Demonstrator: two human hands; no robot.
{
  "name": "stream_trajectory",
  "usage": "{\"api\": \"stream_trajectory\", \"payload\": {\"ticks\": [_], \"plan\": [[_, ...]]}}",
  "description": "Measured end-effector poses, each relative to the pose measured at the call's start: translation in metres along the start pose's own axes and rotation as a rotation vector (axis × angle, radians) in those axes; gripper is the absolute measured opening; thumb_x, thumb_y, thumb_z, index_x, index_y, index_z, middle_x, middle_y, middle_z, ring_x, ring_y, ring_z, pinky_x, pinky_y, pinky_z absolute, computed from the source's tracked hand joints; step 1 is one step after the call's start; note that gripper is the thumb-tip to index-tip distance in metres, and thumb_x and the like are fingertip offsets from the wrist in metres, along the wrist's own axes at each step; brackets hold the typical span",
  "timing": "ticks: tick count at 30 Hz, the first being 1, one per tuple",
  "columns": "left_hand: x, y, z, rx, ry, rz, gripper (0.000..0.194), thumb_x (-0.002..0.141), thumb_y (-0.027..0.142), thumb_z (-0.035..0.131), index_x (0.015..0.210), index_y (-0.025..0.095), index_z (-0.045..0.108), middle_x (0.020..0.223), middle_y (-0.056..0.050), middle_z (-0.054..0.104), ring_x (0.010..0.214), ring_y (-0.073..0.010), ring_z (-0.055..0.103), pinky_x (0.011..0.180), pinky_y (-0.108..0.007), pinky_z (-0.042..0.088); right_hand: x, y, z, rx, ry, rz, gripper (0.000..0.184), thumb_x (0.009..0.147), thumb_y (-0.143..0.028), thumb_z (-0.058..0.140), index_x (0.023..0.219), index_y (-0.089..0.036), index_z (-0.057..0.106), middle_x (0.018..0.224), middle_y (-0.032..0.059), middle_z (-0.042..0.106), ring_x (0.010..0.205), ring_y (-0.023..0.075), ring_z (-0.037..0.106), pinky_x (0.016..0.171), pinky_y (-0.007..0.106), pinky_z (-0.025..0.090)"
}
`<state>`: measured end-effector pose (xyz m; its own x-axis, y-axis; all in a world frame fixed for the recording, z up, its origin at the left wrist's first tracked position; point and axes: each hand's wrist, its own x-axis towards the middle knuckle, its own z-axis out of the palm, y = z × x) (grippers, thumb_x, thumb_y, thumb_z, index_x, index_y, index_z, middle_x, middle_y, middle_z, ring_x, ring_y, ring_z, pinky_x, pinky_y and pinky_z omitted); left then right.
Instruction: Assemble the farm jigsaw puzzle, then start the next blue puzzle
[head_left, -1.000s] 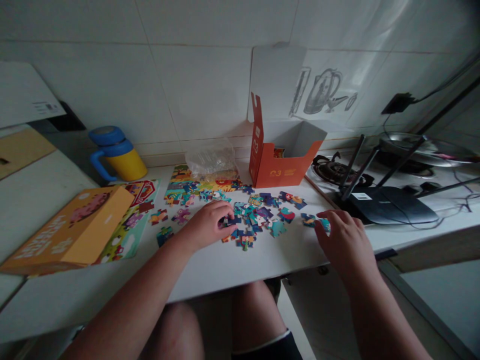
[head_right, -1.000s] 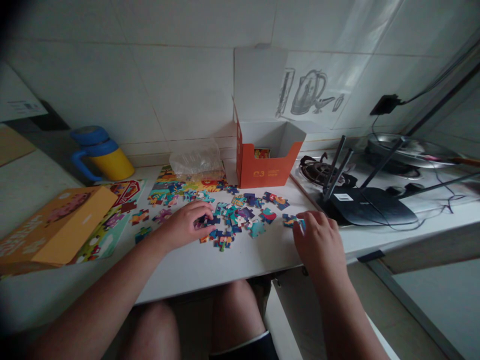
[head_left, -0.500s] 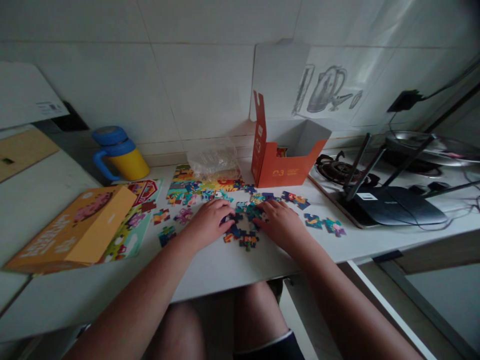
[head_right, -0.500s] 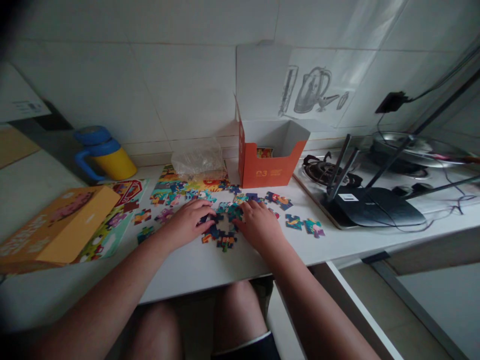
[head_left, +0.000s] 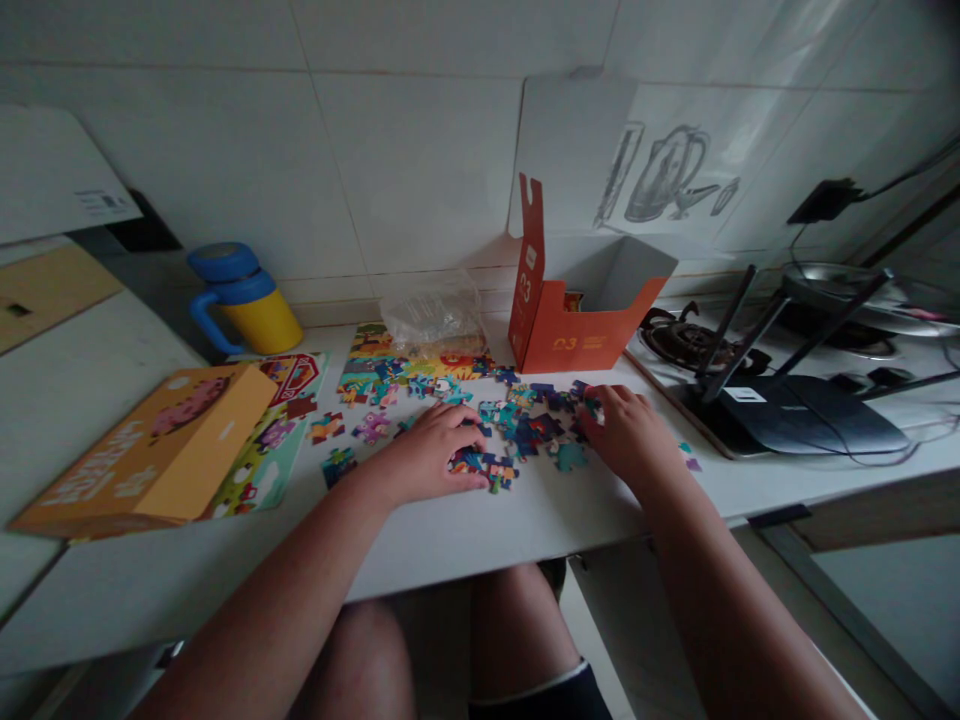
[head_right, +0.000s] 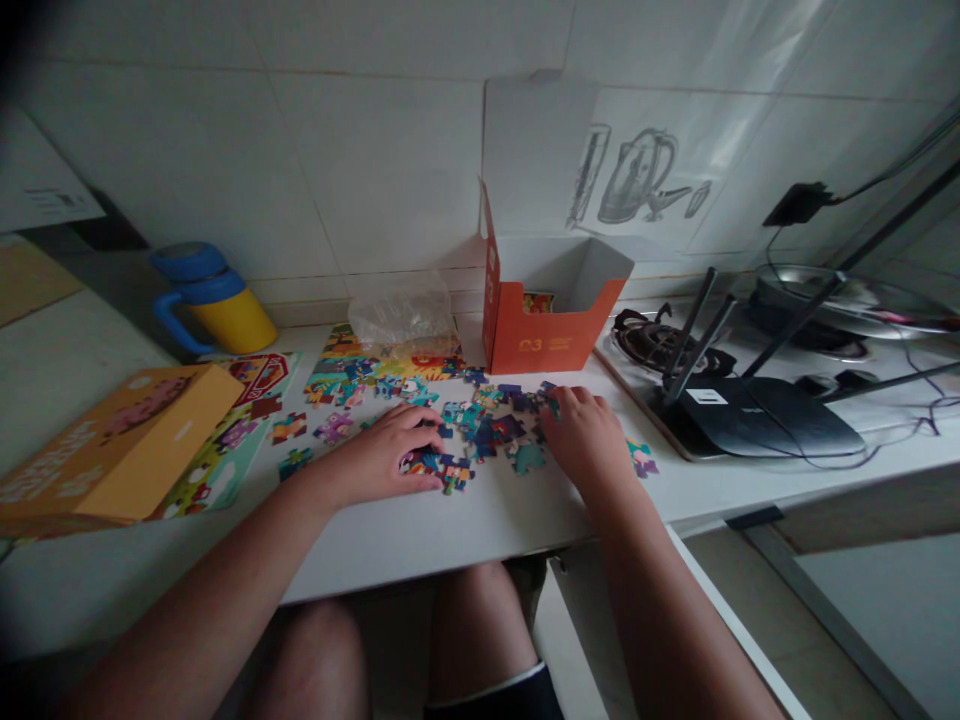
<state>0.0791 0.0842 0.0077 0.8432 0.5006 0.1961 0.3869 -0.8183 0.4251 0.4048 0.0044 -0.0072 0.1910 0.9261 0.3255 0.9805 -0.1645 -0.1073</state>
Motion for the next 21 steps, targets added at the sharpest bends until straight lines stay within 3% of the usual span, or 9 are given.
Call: {"api": "stream_trajectory", "payload": {"ticks": [4, 10, 15, 18, 21], "plan": [[-0.005, -0.009, -0.007, 0.059, 0.021, -0.065, 0.022, 0.088, 0.038, 0.084, 0.104, 0.026, 0.075, 0.141, -0.009, 0.063, 0.139, -0.0337, 0.056, 0.120, -0.050, 0.044, -0.003, 0.003, 0.001, 0.015, 0.010, -0.034, 0.036, 0.106, -0.034, 0.051, 0.128, -0.015, 0.072, 0.135, 0.0194, 0.070, 0.121, 0.0369, 0.065, 0.102, 0.050, 0.051], [-0.013, -0.024, -0.019, 0.156, 0.032, -0.175, 0.017, 0.088, 0.033, 0.080, 0.101, 0.025, 0.074, 0.136, -0.010, 0.064, 0.136, -0.0340, 0.058, 0.120, -0.053, 0.043, -0.029, -0.026, -0.005, 0.072, -0.028, -0.157, 0.041, 0.106, -0.050, 0.057, 0.128, -0.020, 0.074, 0.136, 0.0171, 0.070, 0.129, 0.0384, 0.061, 0.106, 0.054, 0.051], [-0.019, -0.037, -0.028, 0.241, 0.131, -0.287, 0.005, 0.089, 0.020, 0.073, 0.094, 0.022, 0.072, 0.129, -0.012, 0.065, 0.129, -0.0328, 0.063, 0.115, -0.049, 0.049, -0.039, -0.043, -0.001, 0.039, -0.102, -0.152, 0.046, 0.106, -0.052, 0.058, 0.139, -0.023, 0.070, 0.142, 0.0158, 0.067, 0.131, 0.0387, 0.060, 0.107, 0.055, 0.050], [-0.020, -0.042, -0.033, 0.292, 0.183, -0.342, 0.010, 0.090, 0.012, 0.067, 0.091, 0.021, 0.070, 0.122, -0.011, 0.068, 0.118, -0.0312, 0.066, 0.107, -0.048, 0.053, -0.037, -0.044, -0.002, 0.053, -0.104, -0.112, 0.042, 0.107, -0.048, 0.056, 0.139, -0.023, 0.070, 0.141, 0.0144, 0.068, 0.129, 0.0370, 0.061, 0.107, 0.053, 0.049], [-0.015, -0.035, -0.030, 0.266, 0.235, -0.289, 0.013, 0.094, 0.011, 0.064, 0.096, 0.021, 0.071, 0.116, -0.010, 0.069, 0.111, -0.0288, 0.067, 0.102, -0.046, 0.054, -0.040, -0.040, -0.007, 0.035, -0.083, -0.043, 0.040, 0.106, -0.044, 0.059, 0.136, -0.021, 0.071, 0.138, 0.0152, 0.070, 0.125, 0.0383, 0.062, 0.104, 0.053, 0.051]]}}
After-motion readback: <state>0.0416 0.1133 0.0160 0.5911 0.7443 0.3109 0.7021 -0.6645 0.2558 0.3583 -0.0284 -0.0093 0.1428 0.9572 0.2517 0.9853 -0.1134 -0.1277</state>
